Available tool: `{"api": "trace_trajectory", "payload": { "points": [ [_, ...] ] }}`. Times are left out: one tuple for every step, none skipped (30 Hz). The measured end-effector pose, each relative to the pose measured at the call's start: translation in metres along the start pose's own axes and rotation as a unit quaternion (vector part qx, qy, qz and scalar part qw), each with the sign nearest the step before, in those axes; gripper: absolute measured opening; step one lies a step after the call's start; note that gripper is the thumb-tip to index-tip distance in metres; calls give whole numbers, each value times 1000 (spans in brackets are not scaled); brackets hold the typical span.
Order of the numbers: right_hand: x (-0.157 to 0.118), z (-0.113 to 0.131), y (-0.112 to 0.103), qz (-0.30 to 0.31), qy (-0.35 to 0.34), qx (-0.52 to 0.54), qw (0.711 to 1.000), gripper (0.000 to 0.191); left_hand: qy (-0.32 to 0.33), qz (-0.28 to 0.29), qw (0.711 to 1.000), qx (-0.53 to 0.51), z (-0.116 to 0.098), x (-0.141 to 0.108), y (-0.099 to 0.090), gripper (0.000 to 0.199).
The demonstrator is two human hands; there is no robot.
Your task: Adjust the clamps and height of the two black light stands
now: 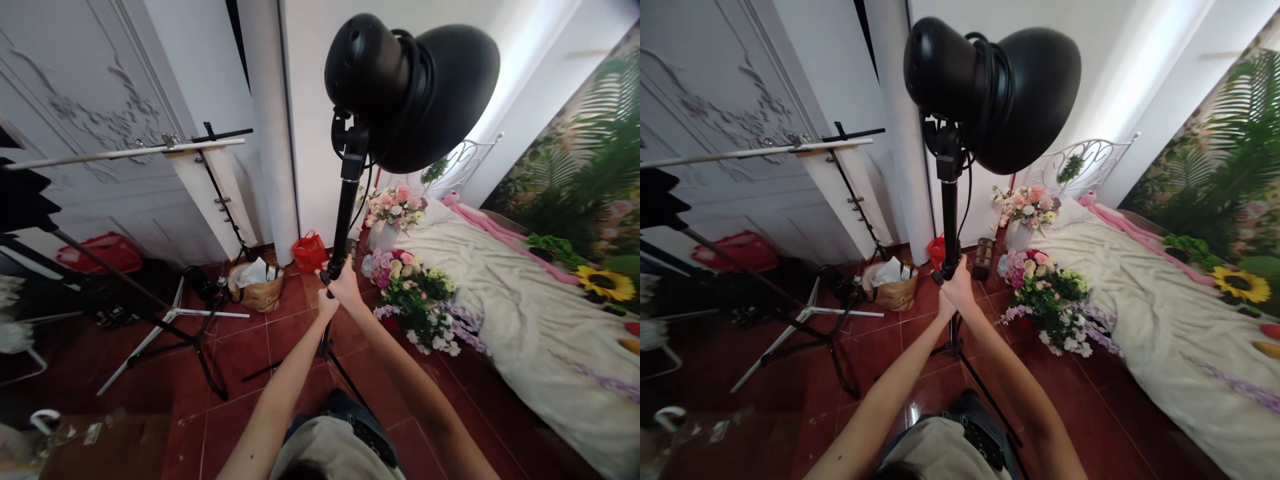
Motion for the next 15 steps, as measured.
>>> {"api": "trace_trajectory", "payload": {
  "points": [
    [2,0,4,-12,9,3,1000,51,7,9,1000,10,-1,0,0,20],
    [4,-1,6,-18,9,6,1000,46,14,17,1000,19,-2,0,0,22],
    [5,-2,7,-11,2,10,1000,43,21,25,999,23,-2,0,-1,23],
    [7,-2,7,8,-12,14,1000,41,29,33,999,22,-3,-1,-2,23],
    [8,-1,7,33,-28,18,999,39,40,45,998,19,-4,-3,-3,22],
    [10,2,6,58,-42,19,997,38,54,58,997,14,-5,-5,-4,21],
    [12,6,5,80,-54,17,995,36,68,72,995,9,-5,-7,-5,22],
    [15,12,3,92,-62,13,994,34,81,87,993,7,-5,-10,-6,27],
    [17,19,0,91,-66,6,994,32,90,99,991,11,-4,-13,-7,33],
    [19,26,-3,80,-66,-3,995,31,92,107,990,17,0,-16,-8,36],
    [22,32,-5,59,-63,-14,996,31,89,108,990,24,4,-18,-9,37],
    [23,38,-7,33,-57,-27,997,32,81,105,991,28,10,-19,-11,36],
    [24,42,-8,2,-47,-42,998,33,69,99,992,27,17,-19,-12,34],
    [25,44,-8,-33,-36,-59,997,36,59,94,994,22,23,-18,-12,32],
    [24,45,-9,-71,-22,-78,994,39,51,95,994,15,29,-17,-11,30]
  ]
}}
Point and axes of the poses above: each hand's wrist, its own x-axis towards the middle knuckle, its own y-axis out of the palm, z = x × y, the point moved 7 cm from there along x, towards the middle knuckle, and after that the axes turned 7 degrees about y, right-handed, at the moved point
